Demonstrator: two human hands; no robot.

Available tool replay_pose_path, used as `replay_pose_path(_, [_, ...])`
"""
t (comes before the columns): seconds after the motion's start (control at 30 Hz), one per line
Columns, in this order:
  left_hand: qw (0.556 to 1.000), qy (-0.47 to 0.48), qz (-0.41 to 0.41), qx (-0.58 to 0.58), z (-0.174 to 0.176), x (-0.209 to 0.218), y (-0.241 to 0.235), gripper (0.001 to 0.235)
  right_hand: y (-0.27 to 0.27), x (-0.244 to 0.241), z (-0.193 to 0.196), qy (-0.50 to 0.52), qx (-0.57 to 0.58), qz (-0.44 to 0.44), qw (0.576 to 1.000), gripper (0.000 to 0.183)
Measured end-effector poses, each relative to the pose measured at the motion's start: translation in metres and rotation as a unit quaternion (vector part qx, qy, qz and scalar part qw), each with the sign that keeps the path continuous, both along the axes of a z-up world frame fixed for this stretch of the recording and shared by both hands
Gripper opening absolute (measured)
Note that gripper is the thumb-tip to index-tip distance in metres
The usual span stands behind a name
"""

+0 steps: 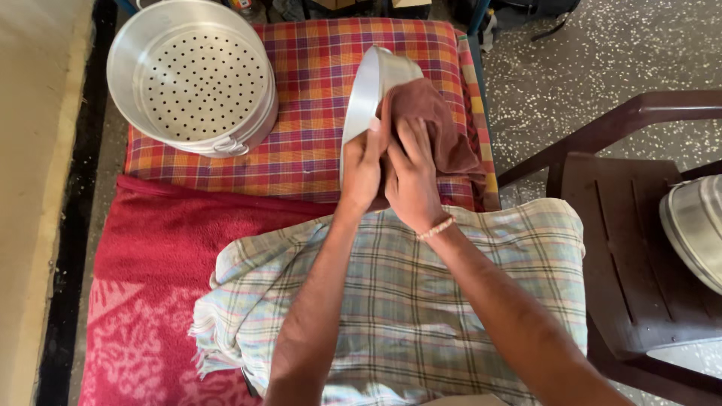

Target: The person wipes the interior and exterior surfaces of white perforated metal colanders using a brown cloth. They handle one colander at a time, rotate it to reach all sides, and place the cleaned colander onto a stack on a nearby chair.

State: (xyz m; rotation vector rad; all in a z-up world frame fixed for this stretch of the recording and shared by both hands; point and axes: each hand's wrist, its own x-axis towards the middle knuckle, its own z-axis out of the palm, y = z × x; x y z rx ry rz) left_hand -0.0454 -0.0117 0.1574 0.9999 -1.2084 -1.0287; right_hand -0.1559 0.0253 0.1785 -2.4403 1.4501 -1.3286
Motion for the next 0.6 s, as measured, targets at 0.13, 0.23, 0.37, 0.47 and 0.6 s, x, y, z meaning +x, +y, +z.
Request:
replay_pose_path(0.13, [0.990, 0.014, -0.024, 0.136, 0.001, 0.008, -0.009, 0.078, 0.029, -0.002, 0.006, 0.024, 0.045, 0.047, 0.998, 0.023])
replay_pose_path(0.23, [0.986, 0.032, -0.050, 0.156, 0.002, 0.012, -0.006, 0.083, 0.041, -0.004, 0.020, 0.080, 0.063, 0.052, 0.993, 0.022])
replay_pose_path(0.37, [0.993, 0.073, -0.091, 0.018, 0.003, 0.027, -0.001, 0.092, 0.037, 0.004, 0.030, 0.116, 0.062, 0.045, 0.990, 0.024])
replay_pose_path(0.47, [0.992, 0.077, -0.097, 0.007, 0.006, 0.039, 0.003, 0.097, 0.030, 0.018, 0.035, 0.115, 0.050, 0.054, 0.991, 0.028])
replay_pose_path(0.6, [0.975, 0.177, -0.133, 0.026, 0.008, 0.048, 0.004, 0.099, 0.016, 0.037, 0.044, 0.152, 0.027, 0.009, 0.988, 0.030])
